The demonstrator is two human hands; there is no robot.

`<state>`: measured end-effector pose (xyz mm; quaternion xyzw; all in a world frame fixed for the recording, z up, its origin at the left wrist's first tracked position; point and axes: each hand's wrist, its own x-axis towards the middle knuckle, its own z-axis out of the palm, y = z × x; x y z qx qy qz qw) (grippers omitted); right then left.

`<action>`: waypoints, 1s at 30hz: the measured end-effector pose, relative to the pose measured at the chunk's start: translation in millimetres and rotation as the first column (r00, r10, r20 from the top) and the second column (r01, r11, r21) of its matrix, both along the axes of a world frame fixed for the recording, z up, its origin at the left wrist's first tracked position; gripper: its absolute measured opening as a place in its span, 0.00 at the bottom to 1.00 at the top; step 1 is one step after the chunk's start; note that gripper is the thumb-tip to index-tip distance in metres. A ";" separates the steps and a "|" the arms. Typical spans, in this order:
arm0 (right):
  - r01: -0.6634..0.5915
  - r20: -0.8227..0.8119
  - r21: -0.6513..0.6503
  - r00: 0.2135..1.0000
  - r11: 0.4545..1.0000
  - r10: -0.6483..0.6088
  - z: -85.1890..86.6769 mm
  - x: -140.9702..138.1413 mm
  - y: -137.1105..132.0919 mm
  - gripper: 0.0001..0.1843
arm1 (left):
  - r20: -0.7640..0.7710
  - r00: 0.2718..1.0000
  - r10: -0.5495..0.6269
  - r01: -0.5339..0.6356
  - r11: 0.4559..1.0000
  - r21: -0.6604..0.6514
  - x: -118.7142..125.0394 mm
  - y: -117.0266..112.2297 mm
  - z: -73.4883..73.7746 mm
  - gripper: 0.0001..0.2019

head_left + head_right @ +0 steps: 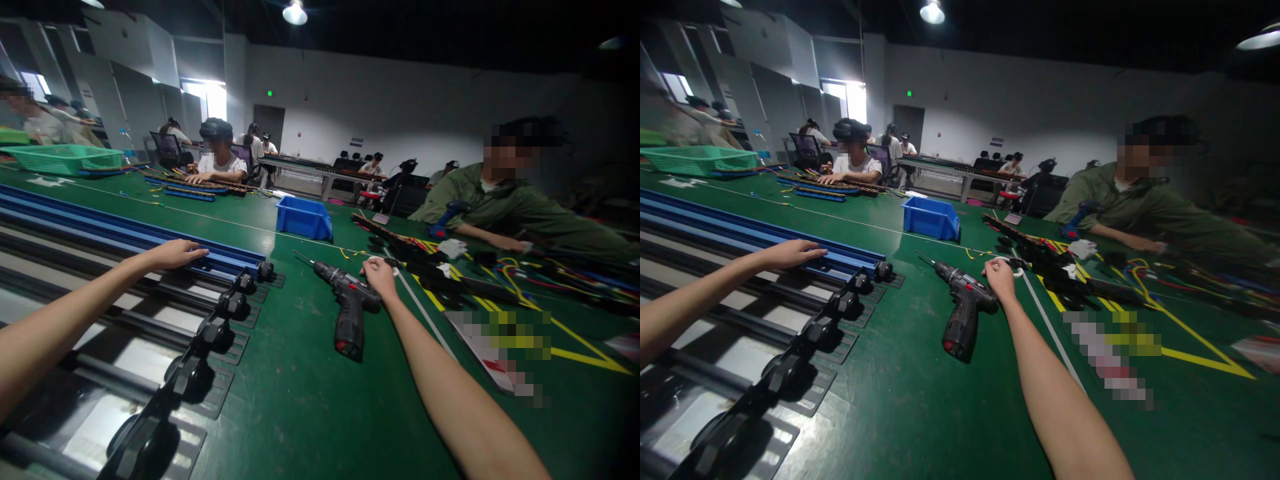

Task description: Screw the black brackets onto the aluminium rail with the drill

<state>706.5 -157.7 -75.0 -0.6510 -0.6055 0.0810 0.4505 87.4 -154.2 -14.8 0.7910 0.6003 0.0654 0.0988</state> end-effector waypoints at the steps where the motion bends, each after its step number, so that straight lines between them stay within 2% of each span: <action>1: -0.009 -0.017 0.003 1.000 1.000 0.009 0.5 -0.8 -0.4 0.12 | -0.001 1.000 0.002 -0.002 1.000 -0.001 0.5 -0.3 0.4 0.42; 4: -0.029 -0.061 -0.001 0.998 1.000 0.029 1.1 -2.5 -2.0 0.10 | -0.005 1.000 0.016 -0.016 1.000 -0.011 1.3 -0.3 1.1 0.42; 11: -0.088 -0.111 -0.025 0.990 0.996 0.085 5.6 -7.7 -8.6 0.17 | -0.004 1.000 0.028 -0.028 0.999 -0.016 1.7 -0.5 1.3 0.43; 17: -0.106 -0.121 -0.036 0.987 0.994 0.101 11.5 -9.5 -11.5 0.19 | -0.014 0.998 0.056 -0.056 0.998 -0.002 7.4 -4.8 3.6 0.42; 24: -0.099 -0.129 -0.041 0.987 0.994 0.093 11.8 -6.0 -10.5 0.20 | -0.082 0.995 0.060 -0.059 0.998 0.009 12.8 -3.1 2.3 0.42; 30: -0.096 -0.144 -0.042 0.986 0.995 0.089 11.9 -4.1 -11.3 0.20 | -0.075 0.994 0.077 -0.078 0.997 0.000 16.3 -6.3 5.6 0.42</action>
